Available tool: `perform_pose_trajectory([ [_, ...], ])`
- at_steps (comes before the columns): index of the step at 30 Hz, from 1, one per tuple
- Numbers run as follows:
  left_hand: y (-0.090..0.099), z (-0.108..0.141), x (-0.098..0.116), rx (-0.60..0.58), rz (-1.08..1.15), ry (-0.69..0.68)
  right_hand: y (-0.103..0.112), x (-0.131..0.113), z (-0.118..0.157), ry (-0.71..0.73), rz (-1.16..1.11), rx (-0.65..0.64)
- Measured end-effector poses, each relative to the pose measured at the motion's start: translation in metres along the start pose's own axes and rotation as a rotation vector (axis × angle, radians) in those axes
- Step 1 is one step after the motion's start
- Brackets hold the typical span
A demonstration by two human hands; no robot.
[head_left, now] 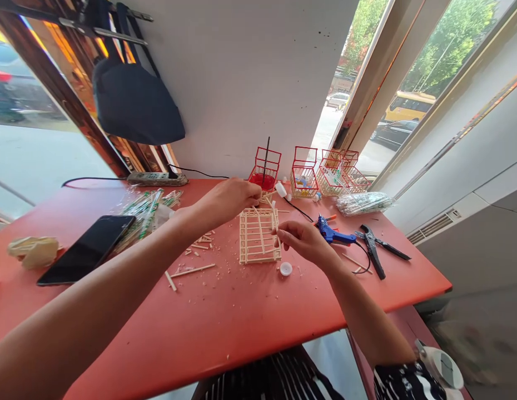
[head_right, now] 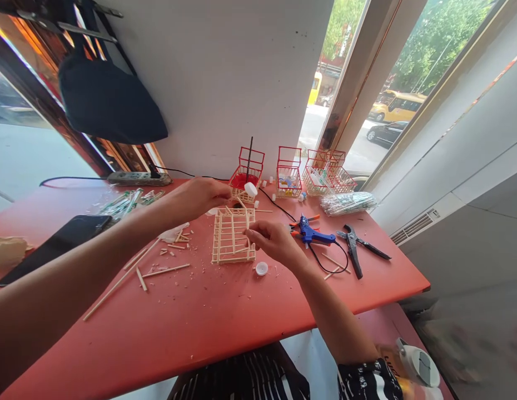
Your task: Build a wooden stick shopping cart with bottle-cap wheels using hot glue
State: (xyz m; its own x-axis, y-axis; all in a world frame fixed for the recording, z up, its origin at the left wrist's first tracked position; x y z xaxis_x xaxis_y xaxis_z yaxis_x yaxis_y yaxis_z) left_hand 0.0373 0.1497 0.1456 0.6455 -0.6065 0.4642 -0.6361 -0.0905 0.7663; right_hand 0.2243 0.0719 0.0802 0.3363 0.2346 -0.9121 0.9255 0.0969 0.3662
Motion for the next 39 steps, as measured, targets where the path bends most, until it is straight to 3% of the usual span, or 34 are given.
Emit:
perform_pose_trajectory([
  [4,0.004,-0.002,-0.006,0.106,0.022,-0.076,-0.006,-0.005,0.000,0.000,-0.111,-0.027],
  [8,0.002,0.003,-0.014,0.206,0.232,-0.066,-0.015,-0.011,0.002,0.044,-0.067,0.062],
  [14,-0.013,0.012,-0.030,0.360,0.582,0.082,-0.020,-0.022,0.008,0.200,0.135,0.258],
  [18,-0.018,0.015,-0.039,0.413,0.653,0.155,-0.013,-0.020,0.006,0.247,0.163,0.360],
  [26,-0.028,0.015,-0.035,0.486,0.875,0.230,-0.003,-0.005,-0.013,0.148,0.128,0.409],
  [30,-0.022,0.016,-0.025,0.482,0.696,0.181,-0.002,-0.006,-0.016,0.141,0.122,0.395],
  [33,-0.010,0.013,-0.014,0.454,0.404,0.025,0.001,-0.008,-0.014,0.151,0.164,0.414],
  [36,-0.007,0.009,-0.001,0.330,0.182,-0.164,0.006,-0.007,-0.012,0.150,0.179,0.422],
  [39,-0.010,0.006,0.005,0.191,0.051,-0.224,0.010,-0.004,-0.008,0.142,0.206,0.416],
])
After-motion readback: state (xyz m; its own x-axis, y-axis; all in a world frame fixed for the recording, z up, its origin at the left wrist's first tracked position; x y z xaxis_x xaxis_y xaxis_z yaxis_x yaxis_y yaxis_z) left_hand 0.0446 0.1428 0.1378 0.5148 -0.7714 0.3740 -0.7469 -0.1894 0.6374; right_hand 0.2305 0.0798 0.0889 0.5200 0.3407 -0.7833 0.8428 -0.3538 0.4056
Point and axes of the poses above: each hand's wrist, its own z-axis away from the middle knuckle, its own y-axis out of the back of the hand, x = y × z, the point moved 4 cm from there along -z, towards the middle knuckle, and after that the axes turned 12 degrees about x, right-handed, at the moved point
